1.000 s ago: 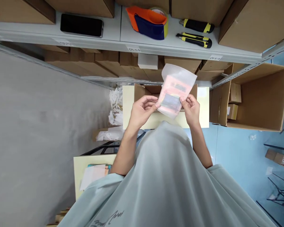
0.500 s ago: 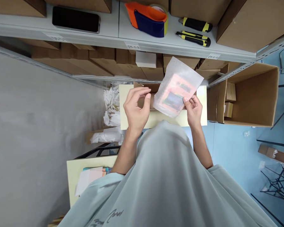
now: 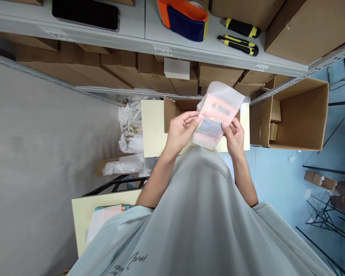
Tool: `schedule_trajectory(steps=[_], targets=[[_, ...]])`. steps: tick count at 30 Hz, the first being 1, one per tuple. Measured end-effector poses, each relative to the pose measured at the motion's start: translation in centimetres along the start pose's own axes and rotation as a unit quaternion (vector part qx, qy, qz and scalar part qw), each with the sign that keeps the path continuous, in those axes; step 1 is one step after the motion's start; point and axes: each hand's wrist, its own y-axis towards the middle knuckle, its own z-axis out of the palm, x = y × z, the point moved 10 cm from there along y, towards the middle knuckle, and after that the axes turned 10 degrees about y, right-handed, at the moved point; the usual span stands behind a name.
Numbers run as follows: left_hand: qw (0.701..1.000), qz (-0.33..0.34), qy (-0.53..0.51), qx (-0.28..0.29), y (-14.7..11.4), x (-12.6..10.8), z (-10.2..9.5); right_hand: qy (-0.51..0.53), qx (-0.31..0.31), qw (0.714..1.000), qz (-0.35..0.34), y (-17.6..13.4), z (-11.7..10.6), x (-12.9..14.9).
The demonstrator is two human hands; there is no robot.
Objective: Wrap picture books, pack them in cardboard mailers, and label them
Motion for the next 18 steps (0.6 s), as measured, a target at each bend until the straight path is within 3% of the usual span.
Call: schedule_trajectory(steps=[4,9,13,15,18], targets=[[0.999,-0.026,-0.021,0.036,-0.5,0.8,0.6,0.032,0.017,0.999,0.027,0.0,1.0,-0.9],[0.999,0.009,0.029,0.026,-1.4,0.3,0.6,0.086,-0.01,0.994,0.067,-0.2,1.5,-2.4],[0.987,0.089,0.13,-0.04,-1.1,-1.5,-1.7,0.11,-0.023,0.991,0.076,-0.4,1.3,-3.2],[0.985,0.091,0.136,-0.051,-0.4,-1.4,-2.8,0.111,-0.019,0.991,0.077,-0.6,1.2,-3.4],[0.996,0.033,0.073,0.036,0.8,0.3,-2.2,0.116,-0.016,0.99,0.081,-0.8,1.1,-3.5]])
